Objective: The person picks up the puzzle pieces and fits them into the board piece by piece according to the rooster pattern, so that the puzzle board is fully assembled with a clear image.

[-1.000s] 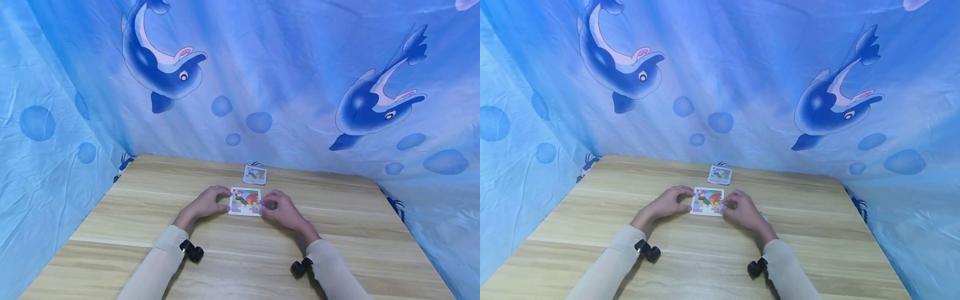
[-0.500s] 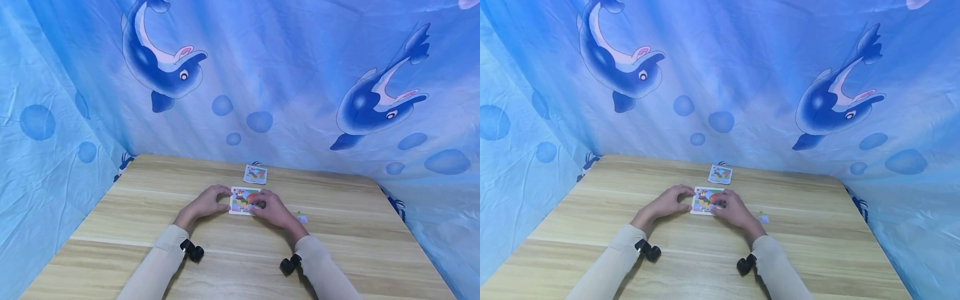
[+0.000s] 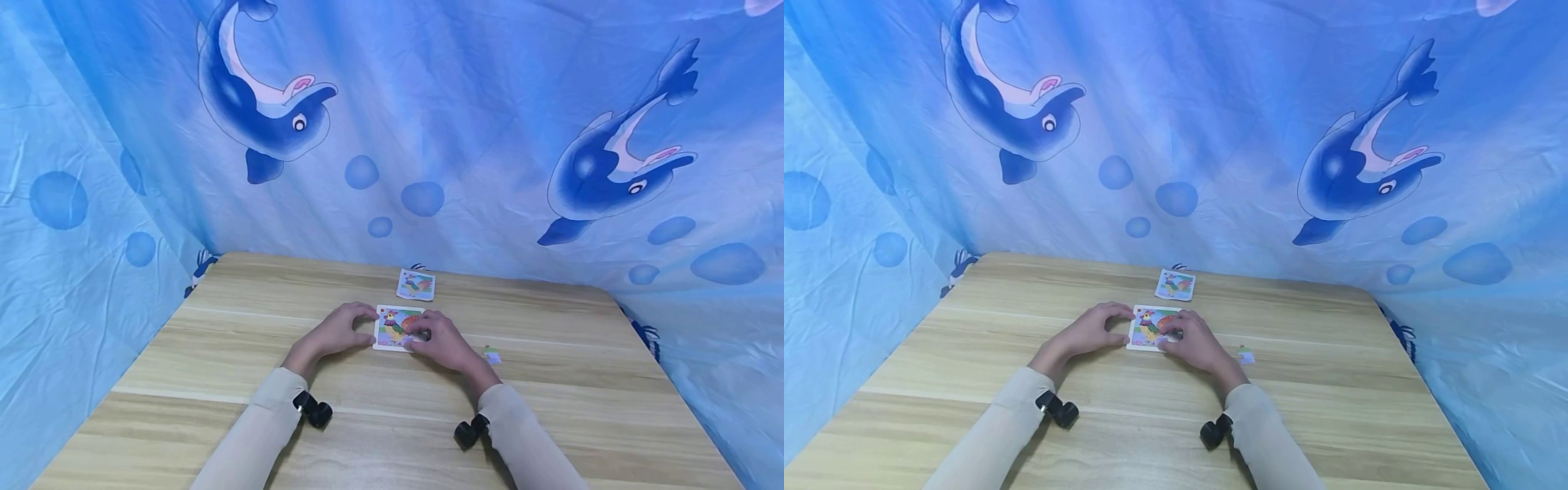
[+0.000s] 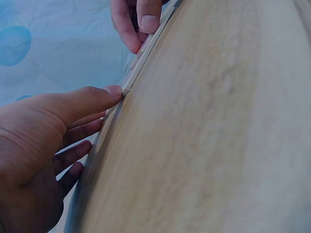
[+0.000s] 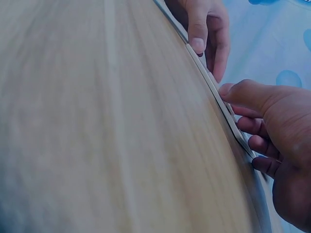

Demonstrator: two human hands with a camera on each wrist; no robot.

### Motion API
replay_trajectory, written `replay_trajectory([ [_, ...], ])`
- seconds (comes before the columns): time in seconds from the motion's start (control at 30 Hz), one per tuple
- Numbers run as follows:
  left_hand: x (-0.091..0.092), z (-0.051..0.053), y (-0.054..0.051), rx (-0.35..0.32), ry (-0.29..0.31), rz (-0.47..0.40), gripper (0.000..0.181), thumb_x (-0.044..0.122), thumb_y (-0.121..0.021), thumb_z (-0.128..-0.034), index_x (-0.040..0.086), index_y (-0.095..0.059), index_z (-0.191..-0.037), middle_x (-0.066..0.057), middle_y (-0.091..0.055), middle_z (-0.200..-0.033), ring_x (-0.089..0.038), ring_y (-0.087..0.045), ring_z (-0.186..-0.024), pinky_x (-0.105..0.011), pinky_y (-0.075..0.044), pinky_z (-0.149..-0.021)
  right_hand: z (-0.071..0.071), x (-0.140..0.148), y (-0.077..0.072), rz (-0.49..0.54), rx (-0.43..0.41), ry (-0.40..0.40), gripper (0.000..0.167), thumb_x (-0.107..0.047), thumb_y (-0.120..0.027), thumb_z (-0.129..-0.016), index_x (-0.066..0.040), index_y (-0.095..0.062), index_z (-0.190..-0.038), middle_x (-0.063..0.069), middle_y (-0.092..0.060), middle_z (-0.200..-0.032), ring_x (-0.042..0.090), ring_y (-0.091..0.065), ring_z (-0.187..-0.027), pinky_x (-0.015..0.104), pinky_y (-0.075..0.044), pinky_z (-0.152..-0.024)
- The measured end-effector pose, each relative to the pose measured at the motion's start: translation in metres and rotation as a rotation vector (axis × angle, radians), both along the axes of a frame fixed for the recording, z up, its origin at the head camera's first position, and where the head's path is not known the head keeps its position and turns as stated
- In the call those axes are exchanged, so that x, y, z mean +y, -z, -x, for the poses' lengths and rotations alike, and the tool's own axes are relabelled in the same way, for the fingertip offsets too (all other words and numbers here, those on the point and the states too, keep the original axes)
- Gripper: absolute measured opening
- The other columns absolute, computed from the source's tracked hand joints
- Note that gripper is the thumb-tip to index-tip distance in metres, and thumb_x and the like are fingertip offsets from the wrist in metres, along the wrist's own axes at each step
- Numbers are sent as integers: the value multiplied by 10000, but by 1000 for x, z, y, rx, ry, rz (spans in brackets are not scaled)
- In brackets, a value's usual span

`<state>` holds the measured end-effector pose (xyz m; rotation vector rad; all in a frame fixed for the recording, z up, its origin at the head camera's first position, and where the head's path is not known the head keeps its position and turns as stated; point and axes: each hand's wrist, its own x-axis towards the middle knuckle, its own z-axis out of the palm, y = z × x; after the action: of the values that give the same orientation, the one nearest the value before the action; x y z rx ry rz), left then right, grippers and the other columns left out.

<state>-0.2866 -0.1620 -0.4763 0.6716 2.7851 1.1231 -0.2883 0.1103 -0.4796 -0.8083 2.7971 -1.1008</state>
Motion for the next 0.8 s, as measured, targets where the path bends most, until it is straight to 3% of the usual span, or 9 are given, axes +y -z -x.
replay_trajectory([
  [0.37, 1, 1, 1, -18, -2, -8, 491, 221, -805, -882, 91, -672, -1337, -112, -604, -1456, -340, -506, -1419, -532, -361, -1242, 0, -1, 0, 23, 30, -11, 255, -259, -824, -883, -162, -798, -1117, -32, -678, -1090, 152, -558, -1055, 351, -503, -916],
  [0.57, 0, 1, 0, -13, 1, -11, 487, 223, -805, -878, 87, -678, -1328, -118, -609, -1448, -344, -515, -1409, -536, -368, -1236, 2, -7, 2, 60, 95, -54, 190, -207, -812, -890, -126, -797, -1062, -15, -708, -1072, 170, -580, -1046, 343, -512, -903],
  [0.8, 0, 1, 1, 1, -4, 2, 473, 223, -808, -872, 90, -686, -1309, -115, -623, -1428, -345, -533, -1390, -539, -390, -1218, 0, -16, 3, 47, 90, -51, 159, -186, -806, -888, -144, -806, -1041, -24, -713, -1058, 140, -565, -1001, 311, -501, -881],
])
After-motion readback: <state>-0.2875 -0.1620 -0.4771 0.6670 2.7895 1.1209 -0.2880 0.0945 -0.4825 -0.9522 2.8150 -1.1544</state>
